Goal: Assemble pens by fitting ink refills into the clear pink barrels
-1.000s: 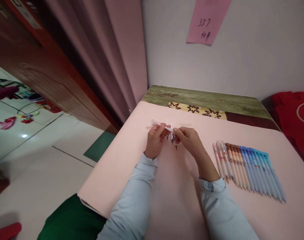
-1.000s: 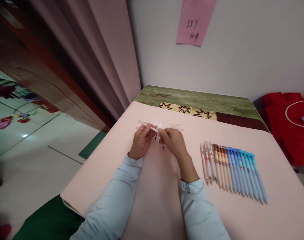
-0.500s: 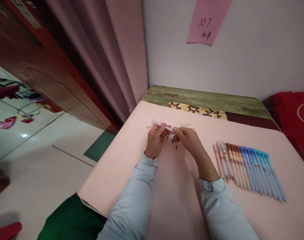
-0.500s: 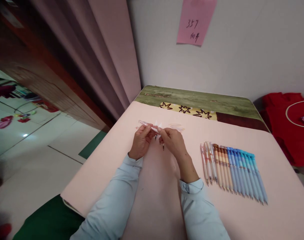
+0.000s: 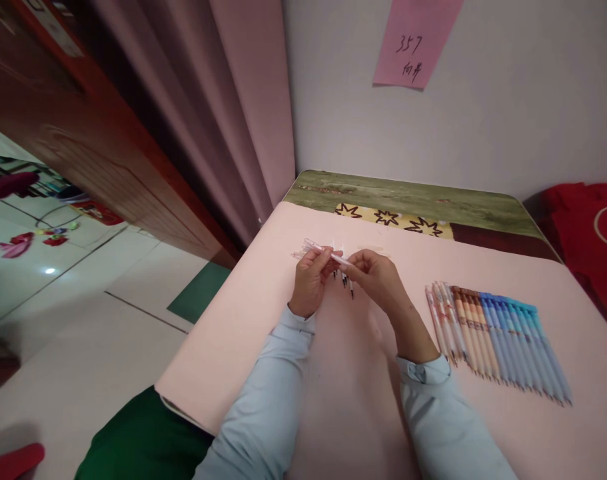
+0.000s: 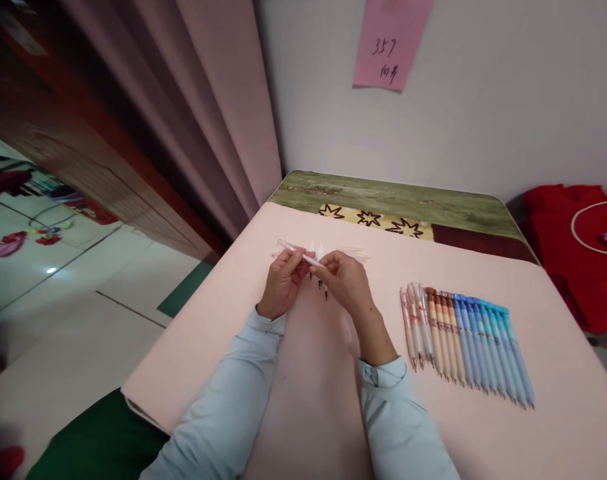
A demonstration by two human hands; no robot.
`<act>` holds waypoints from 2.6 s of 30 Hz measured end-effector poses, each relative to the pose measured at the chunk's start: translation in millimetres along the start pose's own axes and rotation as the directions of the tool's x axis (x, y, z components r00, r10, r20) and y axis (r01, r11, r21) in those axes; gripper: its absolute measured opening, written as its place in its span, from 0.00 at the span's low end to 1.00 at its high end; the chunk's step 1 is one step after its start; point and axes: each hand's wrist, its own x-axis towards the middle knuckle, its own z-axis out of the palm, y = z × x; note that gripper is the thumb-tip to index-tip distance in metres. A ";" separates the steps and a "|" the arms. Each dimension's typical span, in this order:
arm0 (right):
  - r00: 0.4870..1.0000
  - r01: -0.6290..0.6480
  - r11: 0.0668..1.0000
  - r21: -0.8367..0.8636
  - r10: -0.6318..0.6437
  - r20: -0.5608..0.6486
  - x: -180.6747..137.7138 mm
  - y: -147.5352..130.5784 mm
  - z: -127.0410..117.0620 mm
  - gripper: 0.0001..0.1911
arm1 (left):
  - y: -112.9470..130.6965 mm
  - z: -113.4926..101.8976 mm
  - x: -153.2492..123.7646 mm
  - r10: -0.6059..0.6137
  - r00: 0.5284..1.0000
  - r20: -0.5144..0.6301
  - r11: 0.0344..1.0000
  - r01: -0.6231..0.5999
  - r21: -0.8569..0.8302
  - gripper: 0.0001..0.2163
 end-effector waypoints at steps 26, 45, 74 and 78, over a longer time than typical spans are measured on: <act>0.993 -0.056 0.985 0.166 0.072 -0.095 1.5 3.6 -2.6 0.33 | 6.1 -6.7 7.5 -0.031 0.986 -0.165 0.944 -0.026 -0.329 0.05; 0.996 -0.089 0.970 0.227 0.080 0.049 -0.7 -2.6 -4.2 0.33 | 1.7 -3.0 2.2 0.049 0.995 -0.089 0.993 -0.059 -0.107 0.30; 0.999 0.011 0.974 -0.228 -0.001 0.042 -4.5 -21.4 -8.7 0.15 | -3.1 -0.4 1.5 0.200 0.979 -0.038 0.961 -0.188 0.204 0.34; 1.000 -0.012 0.895 -0.446 0.017 0.006 -15.1 -38.4 -8.2 0.12 | -4.9 5.2 -5.4 0.246 0.967 -0.066 0.941 -0.222 0.254 0.34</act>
